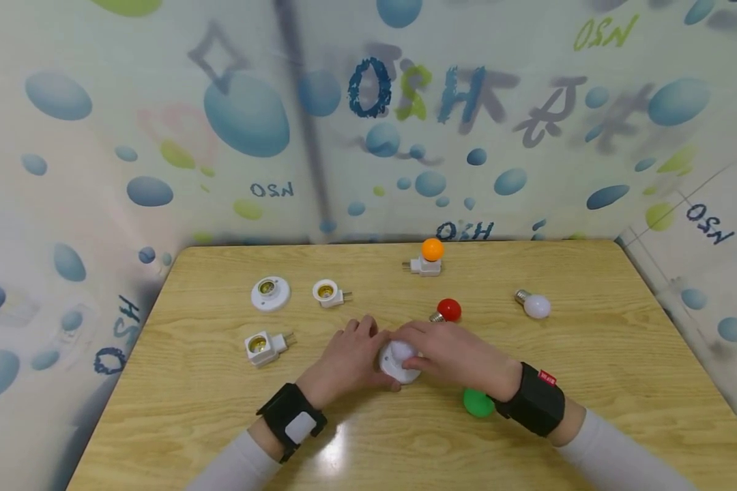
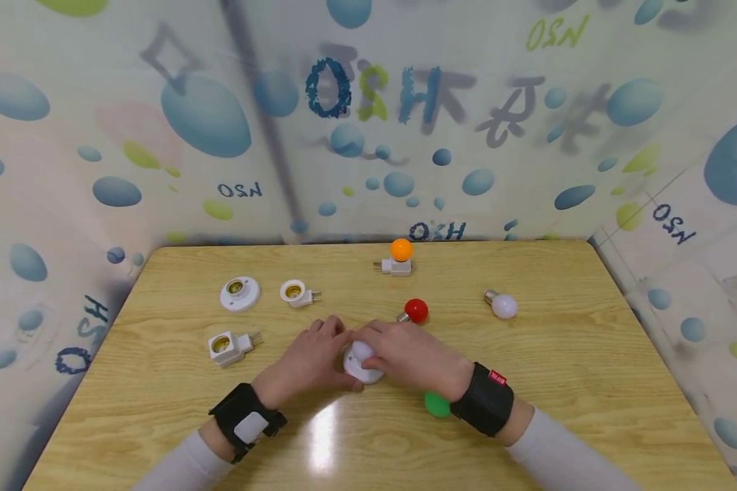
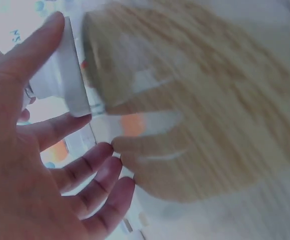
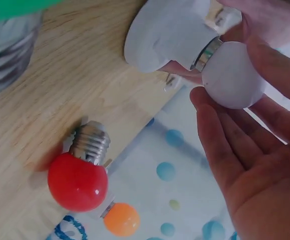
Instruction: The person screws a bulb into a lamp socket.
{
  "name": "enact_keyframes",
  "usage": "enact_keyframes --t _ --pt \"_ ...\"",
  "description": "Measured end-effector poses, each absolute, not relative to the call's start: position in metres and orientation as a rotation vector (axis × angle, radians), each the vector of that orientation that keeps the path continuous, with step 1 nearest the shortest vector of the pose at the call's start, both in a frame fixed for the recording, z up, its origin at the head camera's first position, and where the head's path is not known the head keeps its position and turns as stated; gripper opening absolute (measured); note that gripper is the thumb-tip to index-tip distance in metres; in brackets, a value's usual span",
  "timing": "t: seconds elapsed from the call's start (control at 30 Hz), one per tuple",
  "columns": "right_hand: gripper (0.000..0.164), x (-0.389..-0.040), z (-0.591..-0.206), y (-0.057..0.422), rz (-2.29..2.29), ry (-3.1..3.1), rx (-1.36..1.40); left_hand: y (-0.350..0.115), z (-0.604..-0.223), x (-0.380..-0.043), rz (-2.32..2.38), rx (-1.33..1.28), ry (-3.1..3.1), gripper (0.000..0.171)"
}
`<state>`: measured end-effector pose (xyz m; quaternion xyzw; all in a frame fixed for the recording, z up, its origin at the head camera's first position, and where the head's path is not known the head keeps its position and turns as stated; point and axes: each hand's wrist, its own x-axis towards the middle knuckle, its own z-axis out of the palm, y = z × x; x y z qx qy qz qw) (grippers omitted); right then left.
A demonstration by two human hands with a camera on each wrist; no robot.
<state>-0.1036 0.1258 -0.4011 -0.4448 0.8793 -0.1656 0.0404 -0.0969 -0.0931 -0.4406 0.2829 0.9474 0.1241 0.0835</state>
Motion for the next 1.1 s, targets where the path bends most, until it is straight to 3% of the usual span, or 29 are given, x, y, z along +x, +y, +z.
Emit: enact_keyframes --t 0.23,0.63,1.1 --pt "0.045 -0.110 -0.395 0.137 -0.748 2.657 -1.223 -0.096 -0.443 -0.101 0.596 0.814 2.785 0.094" --pt "0.051 -0.109 -0.395 0.143 -0.758 2.633 -1.229 -0.089 -0.444 -0.104 0.777 0.902 2.832 0.061" --pt "0.050 -0.104 -0.395 0.137 -0.800 2.794 -1.290 -0.085 -0.448 -0.100 0.740 0.924 2.999 0.062"
